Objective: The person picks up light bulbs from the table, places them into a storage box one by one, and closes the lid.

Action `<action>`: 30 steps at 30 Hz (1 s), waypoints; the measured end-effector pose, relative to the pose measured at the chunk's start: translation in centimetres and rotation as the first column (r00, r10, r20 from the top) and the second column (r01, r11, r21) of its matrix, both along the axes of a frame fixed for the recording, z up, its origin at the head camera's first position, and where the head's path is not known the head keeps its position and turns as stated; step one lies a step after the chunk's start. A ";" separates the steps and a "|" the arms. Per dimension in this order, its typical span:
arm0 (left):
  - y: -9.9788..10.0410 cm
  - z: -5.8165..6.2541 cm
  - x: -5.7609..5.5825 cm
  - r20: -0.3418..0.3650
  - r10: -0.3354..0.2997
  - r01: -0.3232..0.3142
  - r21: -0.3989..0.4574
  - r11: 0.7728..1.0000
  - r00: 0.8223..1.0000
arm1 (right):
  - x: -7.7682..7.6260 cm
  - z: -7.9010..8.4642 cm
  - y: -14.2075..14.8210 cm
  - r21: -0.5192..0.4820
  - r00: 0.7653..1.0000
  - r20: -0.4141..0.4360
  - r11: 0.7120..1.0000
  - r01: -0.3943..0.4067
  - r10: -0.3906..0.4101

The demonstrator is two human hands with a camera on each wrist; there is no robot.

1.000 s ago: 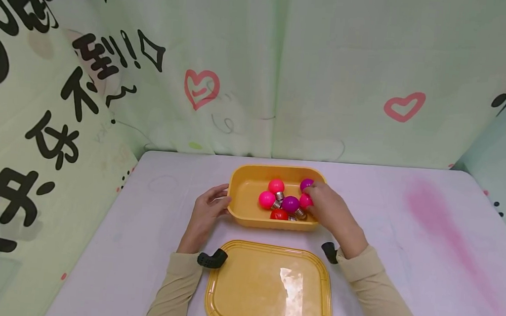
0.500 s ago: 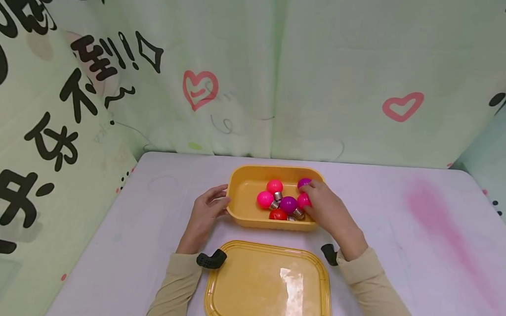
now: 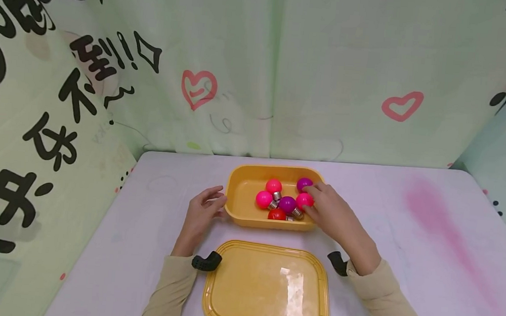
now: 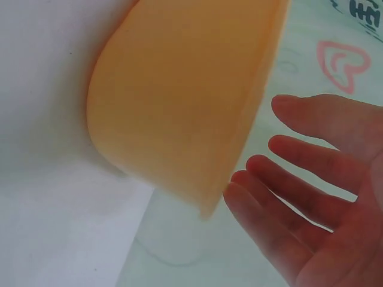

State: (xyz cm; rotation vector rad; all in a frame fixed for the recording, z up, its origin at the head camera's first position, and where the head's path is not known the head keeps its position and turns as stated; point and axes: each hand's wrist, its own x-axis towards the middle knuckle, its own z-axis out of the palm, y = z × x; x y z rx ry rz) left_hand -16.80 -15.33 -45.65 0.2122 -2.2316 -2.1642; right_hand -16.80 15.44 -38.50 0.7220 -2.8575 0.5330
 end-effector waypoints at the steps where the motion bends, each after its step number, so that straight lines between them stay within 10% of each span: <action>1: -0.1 0.1 0.2 0.004 0.007 -0.007 -0.011 1.000 1.000 | 0.3 0.2 0.1 0.002 1.000 0.000 1.000 0.005 -0.005; 30: -1.5 2.1 5.0 0.107 -0.078 0.105 -0.276 0.955 0.991 | 6.4 -1.0 3.9 -0.049 0.988 0.104 0.992 0.120 -0.114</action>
